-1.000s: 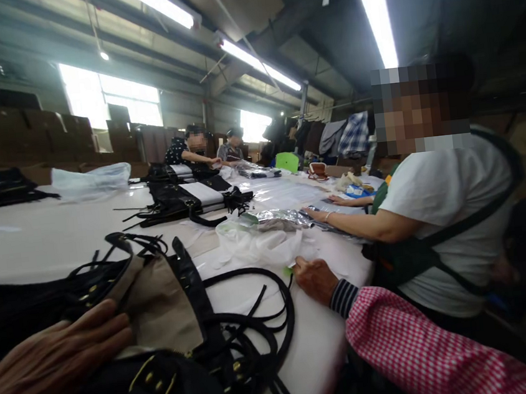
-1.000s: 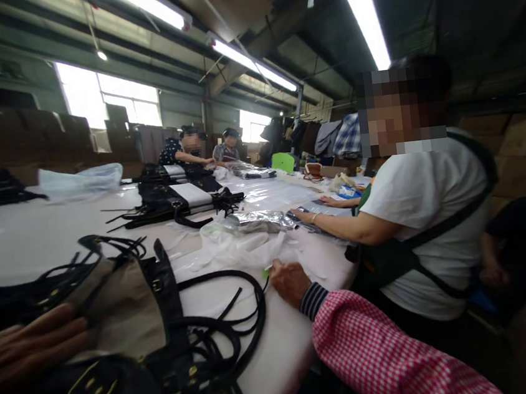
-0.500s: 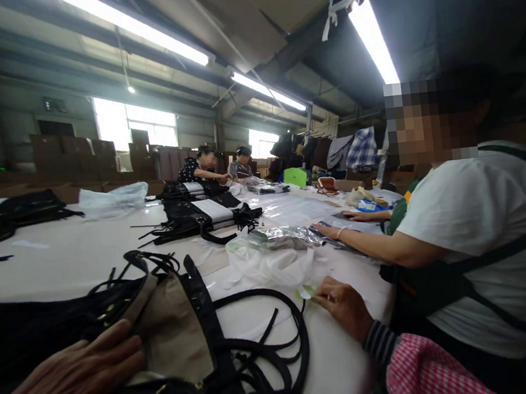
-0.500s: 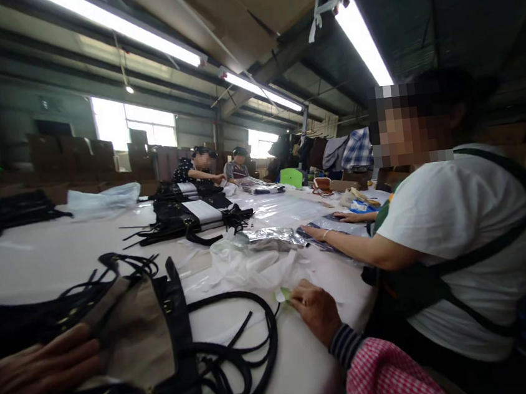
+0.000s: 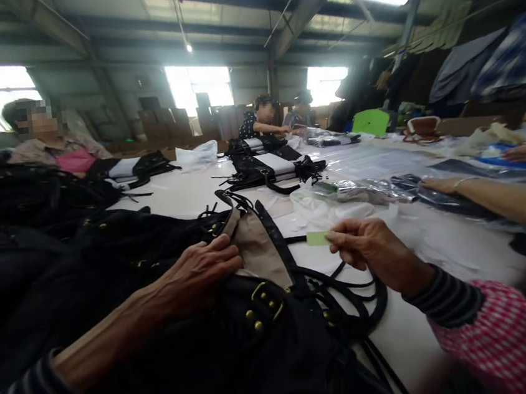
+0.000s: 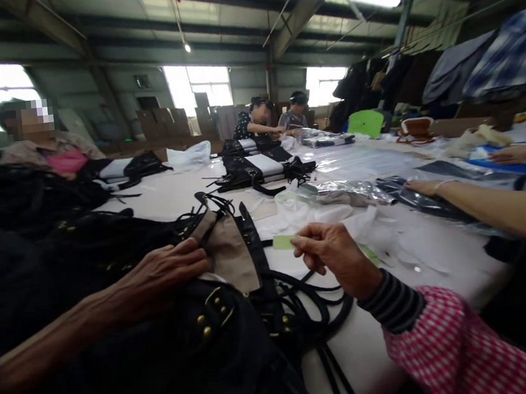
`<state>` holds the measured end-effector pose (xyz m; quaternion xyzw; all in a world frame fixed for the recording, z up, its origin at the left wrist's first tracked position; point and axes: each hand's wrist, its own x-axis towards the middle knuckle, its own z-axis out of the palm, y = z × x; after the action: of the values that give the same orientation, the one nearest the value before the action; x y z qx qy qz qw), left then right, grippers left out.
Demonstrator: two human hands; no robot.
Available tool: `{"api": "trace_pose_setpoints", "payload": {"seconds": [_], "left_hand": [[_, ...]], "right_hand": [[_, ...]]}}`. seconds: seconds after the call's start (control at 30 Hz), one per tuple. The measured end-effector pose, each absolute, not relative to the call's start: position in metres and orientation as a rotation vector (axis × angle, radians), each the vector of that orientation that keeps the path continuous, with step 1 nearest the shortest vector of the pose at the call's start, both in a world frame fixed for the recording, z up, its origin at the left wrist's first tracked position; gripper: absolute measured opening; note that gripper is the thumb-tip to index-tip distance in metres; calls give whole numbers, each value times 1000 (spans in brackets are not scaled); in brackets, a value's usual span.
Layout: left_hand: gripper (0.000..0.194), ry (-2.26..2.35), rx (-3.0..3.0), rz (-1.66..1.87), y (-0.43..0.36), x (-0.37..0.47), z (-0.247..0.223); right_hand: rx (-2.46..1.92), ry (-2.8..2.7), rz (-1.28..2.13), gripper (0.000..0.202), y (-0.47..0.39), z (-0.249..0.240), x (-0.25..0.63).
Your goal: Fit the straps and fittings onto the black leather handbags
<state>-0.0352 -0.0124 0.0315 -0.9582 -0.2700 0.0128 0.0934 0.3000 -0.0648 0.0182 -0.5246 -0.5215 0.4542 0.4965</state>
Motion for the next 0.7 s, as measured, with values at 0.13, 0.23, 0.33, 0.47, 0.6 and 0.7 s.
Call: {"api": "trace_pose_setpoints", "payload": {"seconds": [0.13, 0.23, 0.33, 0.47, 0.6, 0.7], "left_hand": [[33, -830, -2805, 81, -15, -30, 34], [32, -874, -2778, 129, -17, -26, 36], [32, -890, -2766, 180, -17, -25, 39], [32, -868, -2780, 161, -16, -26, 40], [29, -844, -2788, 95, -19, -28, 40], [27, -777, -2762, 15, -18, -29, 43]], "right_hand": [[-1255, -1346, 1327, 16, -18, 12, 237], [-1316, -1359, 1401, 13, 6, 2, 205], [-1332, -1396, 1461, 13, 19, -7, 185], [-1378, -1582, 1370, 10, 31, -16, 164], [-1357, -1715, 1273, 16, 42, -24, 155], [-1145, -1928, 1277, 13, 60, -31, 159]]}}
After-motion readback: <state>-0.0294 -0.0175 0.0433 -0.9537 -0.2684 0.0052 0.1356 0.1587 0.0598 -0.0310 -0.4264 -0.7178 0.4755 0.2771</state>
